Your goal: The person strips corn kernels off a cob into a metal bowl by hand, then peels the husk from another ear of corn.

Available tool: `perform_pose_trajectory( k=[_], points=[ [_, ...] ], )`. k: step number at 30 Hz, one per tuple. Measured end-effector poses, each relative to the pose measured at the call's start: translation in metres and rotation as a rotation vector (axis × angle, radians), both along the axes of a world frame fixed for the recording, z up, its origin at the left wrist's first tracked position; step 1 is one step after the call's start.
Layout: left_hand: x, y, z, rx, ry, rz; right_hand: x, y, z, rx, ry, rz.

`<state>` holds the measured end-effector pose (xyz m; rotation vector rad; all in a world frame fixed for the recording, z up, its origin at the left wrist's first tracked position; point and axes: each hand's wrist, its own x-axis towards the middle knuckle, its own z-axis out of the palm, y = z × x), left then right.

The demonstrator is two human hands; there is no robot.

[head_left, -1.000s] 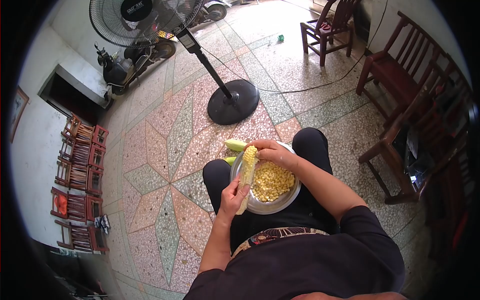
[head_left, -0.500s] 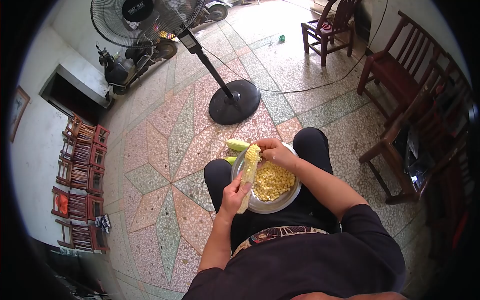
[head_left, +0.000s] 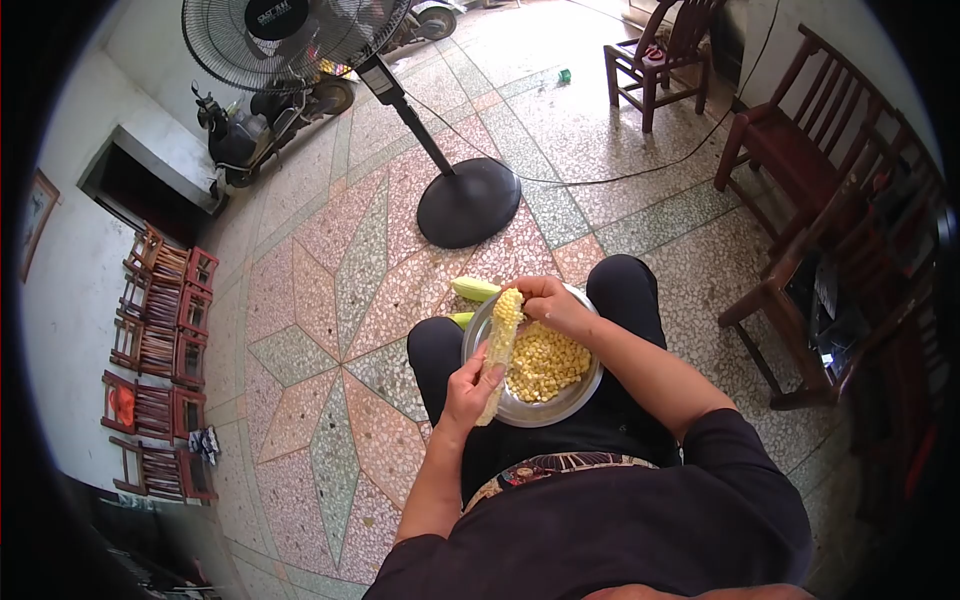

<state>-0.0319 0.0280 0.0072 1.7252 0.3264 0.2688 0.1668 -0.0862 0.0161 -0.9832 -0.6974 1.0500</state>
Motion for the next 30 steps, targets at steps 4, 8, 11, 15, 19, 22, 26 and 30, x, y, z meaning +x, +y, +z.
perform_pose_trajectory(
  k=[4,8,11,15,19,22,26,30],
  points=[
    [0.004,-0.003,0.005,0.070,-0.004,0.020,0.001,-0.004,0.007,0.072,-0.056,0.073],
    [0.001,-0.004,0.004,0.152,0.018,0.049,-0.004,-0.003,0.010,0.031,-0.067,0.063],
    [0.000,-0.005,0.004,0.143,0.034,0.048,-0.003,0.000,0.003,0.030,-0.043,0.061],
    [0.002,-0.008,0.006,0.024,0.047,0.029,0.002,0.002,-0.007,0.013,-0.042,0.035],
    [0.006,-0.008,0.007,0.036,0.009,0.030,0.003,-0.001,0.000,0.054,-0.045,0.055],
    [0.005,-0.006,0.000,0.053,-0.003,0.056,-0.002,-0.001,0.007,0.066,-0.049,0.060],
    [0.004,-0.008,0.003,0.093,0.019,0.061,-0.006,0.002,-0.003,0.044,-0.150,-0.017],
    [0.005,-0.008,0.005,-0.147,0.029,0.044,-0.005,0.001,-0.002,0.050,-0.059,0.002]
  ],
)
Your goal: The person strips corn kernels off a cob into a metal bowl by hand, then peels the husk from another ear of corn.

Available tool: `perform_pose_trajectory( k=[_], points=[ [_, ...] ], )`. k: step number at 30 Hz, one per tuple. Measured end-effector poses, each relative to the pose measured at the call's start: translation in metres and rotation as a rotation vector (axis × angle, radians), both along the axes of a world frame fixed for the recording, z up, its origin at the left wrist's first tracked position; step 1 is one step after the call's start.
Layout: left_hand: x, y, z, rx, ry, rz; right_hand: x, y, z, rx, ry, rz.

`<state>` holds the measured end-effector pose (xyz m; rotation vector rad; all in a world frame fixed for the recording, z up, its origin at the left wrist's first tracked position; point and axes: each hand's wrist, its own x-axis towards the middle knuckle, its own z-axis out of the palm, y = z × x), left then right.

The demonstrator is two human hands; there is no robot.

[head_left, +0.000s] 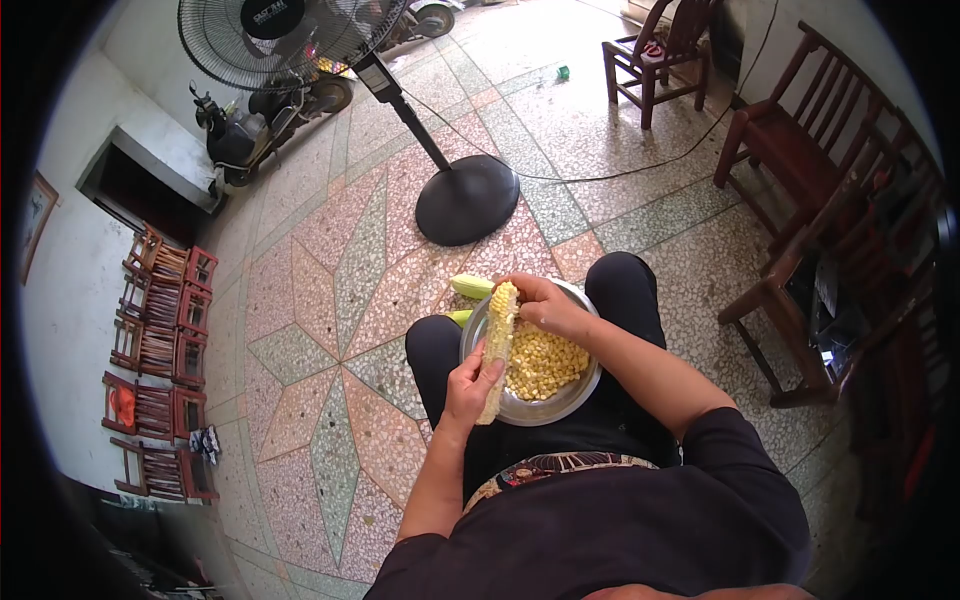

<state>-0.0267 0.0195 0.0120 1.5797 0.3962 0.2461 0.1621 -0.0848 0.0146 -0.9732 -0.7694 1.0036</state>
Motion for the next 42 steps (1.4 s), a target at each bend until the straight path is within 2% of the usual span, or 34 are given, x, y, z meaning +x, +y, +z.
perform_pose_trajectory(
  k=[3,5,9,11,12,14,15,17,18,20,21,23,24,26,30,32,38,42],
  points=[
    [0.001,-0.001,0.001,0.016,-0.013,-0.006,0.001,-0.002,0.004,0.025,-0.014,0.021],
    [0.002,0.000,-0.001,0.071,-0.025,0.001,0.001,-0.004,0.010,0.047,0.069,0.044],
    [0.000,-0.001,0.000,0.022,-0.037,0.010,-0.003,-0.002,0.008,0.032,0.067,0.018],
    [-0.002,-0.001,0.002,-0.144,0.047,0.024,-0.005,-0.002,0.009,0.046,0.007,0.000],
    [-0.003,-0.001,0.005,-0.144,0.048,0.024,-0.003,-0.002,0.008,0.046,0.007,0.000],
    [-0.004,0.000,0.011,-0.401,0.048,-0.028,0.002,0.000,0.003,0.097,0.115,0.101],
    [-0.002,-0.002,0.008,-0.402,0.046,-0.028,0.002,-0.001,0.003,0.096,0.114,0.101],
    [0.003,-0.007,-0.001,0.018,-0.073,0.075,0.001,-0.001,0.003,0.054,0.014,0.054],
    [0.003,-0.006,-0.003,0.019,-0.073,0.075,0.001,-0.001,0.005,0.055,0.014,0.053],
    [0.003,-0.006,-0.005,0.468,-0.046,0.130,0.001,-0.004,0.011,-0.003,-0.109,0.025],
    [0.003,-0.009,0.001,0.468,-0.045,0.130,0.001,-0.006,0.014,-0.003,-0.108,0.026],
    [0.004,-0.016,0.020,0.661,0.044,0.146,0.000,-0.007,0.018,-0.087,-0.106,0.037],
    [0.004,-0.016,0.020,0.662,0.044,0.147,0.000,-0.006,0.014,-0.086,-0.106,0.038],
    [0.004,-0.016,0.019,0.850,0.047,0.181,0.002,0.000,-0.001,-0.042,-0.067,0.034],
    [0.004,-0.012,0.005,0.724,0.027,0.142,0.002,0.002,-0.012,-0.016,-0.092,-0.007],
    [0.005,-0.009,-0.003,0.443,-0.029,0.129,0.003,0.004,-0.016,-0.082,-0.208,-0.062],
    [0.008,-0.012,0.013,0.534,-0.053,0.132,0.005,-0.004,0.004,0.074,-0.016,0.056],
    [0.008,-0.011,0.017,0.627,-0.079,0.128,0.004,-0.005,0.009,0.020,-0.033,0.043]
  ],
)
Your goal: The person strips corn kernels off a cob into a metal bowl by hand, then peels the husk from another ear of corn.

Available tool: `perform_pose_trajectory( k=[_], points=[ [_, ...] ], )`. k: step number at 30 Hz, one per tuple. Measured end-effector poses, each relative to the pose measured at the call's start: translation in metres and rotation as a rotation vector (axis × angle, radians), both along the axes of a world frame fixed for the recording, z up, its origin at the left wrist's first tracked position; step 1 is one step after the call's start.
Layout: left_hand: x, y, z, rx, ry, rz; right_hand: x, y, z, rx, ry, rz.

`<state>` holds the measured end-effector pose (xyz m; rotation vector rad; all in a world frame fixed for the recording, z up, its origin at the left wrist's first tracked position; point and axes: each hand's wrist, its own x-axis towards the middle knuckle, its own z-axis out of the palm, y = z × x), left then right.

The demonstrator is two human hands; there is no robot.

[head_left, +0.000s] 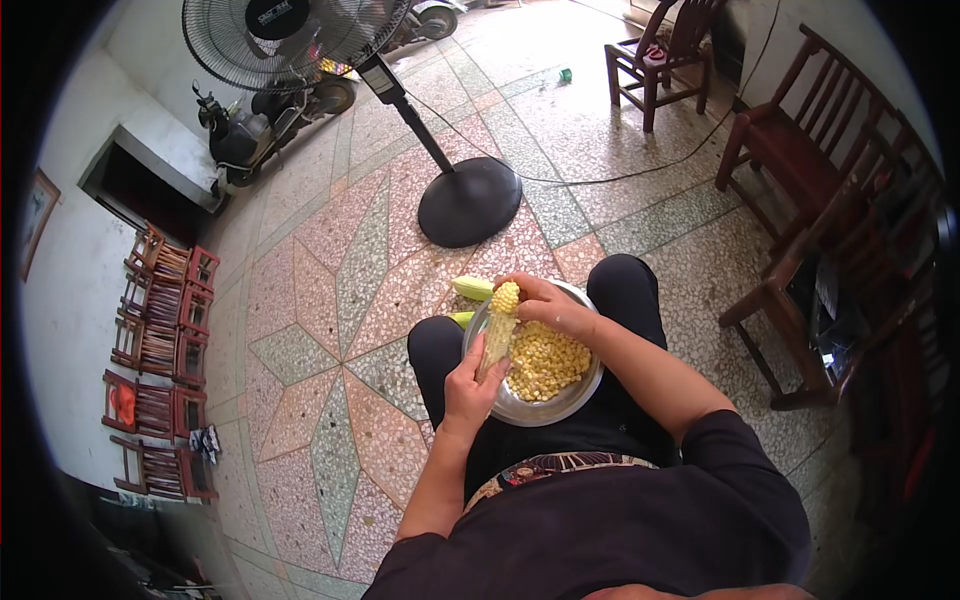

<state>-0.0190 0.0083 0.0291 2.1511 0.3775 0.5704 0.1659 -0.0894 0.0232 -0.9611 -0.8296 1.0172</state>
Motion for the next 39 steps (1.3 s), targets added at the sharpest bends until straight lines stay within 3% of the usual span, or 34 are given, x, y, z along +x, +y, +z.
perform_pose_trajectory(
  k=[2,14,21,26,32,39],
  points=[
    [-0.001,-0.001,0.000,-0.027,-0.004,-0.006,-0.001,0.000,-0.002,0.004,-0.123,-0.038],
    [-0.002,0.006,-0.012,-0.202,0.002,-0.027,-0.001,-0.004,0.004,0.000,0.038,-0.017],
    [-0.005,0.006,-0.011,-0.183,0.013,-0.034,-0.002,-0.001,-0.003,-0.021,-0.055,-0.028],
    [-0.006,0.008,-0.025,-0.323,0.013,-0.056,-0.003,0.003,-0.016,-0.042,-0.129,-0.153],
    [-0.004,0.005,-0.009,-0.196,-0.014,-0.034,0.001,-0.005,0.005,0.026,-0.024,-0.006],
    [-0.007,0.006,-0.012,-0.232,-0.027,-0.034,-0.003,-0.004,0.006,-0.007,-0.024,-0.023]
  ],
)
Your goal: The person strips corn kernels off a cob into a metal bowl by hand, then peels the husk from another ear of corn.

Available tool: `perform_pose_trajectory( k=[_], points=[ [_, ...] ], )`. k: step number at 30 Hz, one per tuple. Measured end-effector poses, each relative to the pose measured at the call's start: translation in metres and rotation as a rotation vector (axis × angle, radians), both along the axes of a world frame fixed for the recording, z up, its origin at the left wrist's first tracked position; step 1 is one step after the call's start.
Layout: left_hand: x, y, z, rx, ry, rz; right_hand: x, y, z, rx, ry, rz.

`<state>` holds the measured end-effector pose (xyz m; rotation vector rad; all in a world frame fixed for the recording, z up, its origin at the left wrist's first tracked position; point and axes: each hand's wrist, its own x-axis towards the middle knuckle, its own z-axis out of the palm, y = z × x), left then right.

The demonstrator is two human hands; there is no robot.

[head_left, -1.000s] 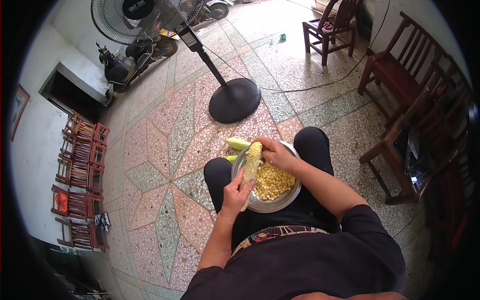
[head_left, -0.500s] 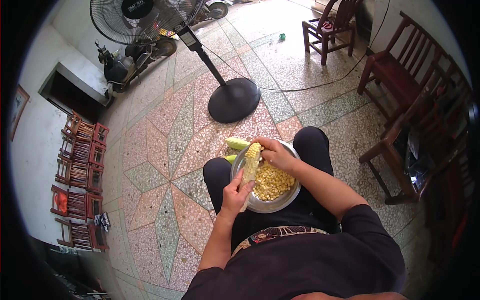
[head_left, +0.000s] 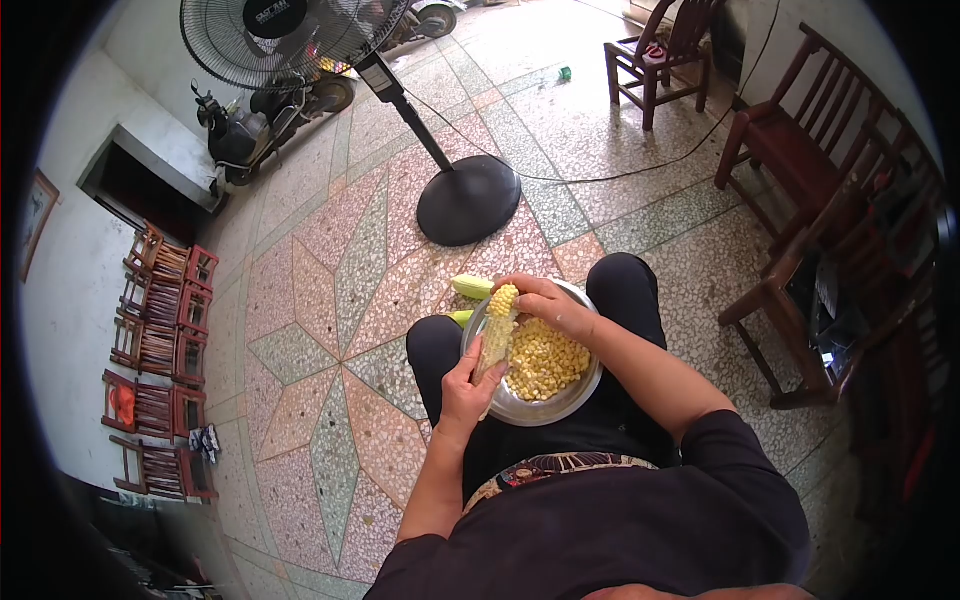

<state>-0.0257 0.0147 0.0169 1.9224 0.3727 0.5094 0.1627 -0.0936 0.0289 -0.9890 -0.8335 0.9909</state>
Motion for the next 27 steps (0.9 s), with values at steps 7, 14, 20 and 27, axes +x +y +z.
perform_pose_trajectory(
  k=[7,14,20,27],
  points=[
    [0.001,0.002,-0.011,-0.078,-0.023,0.001,0.002,0.005,-0.013,0.009,-0.007,-0.006],
    [0.002,-0.003,0.003,0.268,0.031,0.087,-0.002,0.002,-0.001,-0.032,-0.044,-0.020],
    [0.000,-0.004,0.005,0.238,0.161,0.048,0.004,0.009,-0.024,-0.048,-0.211,-0.041],
    [0.003,-0.002,0.001,0.127,0.017,0.046,0.002,0.003,-0.013,0.052,0.009,0.012]
  ],
)
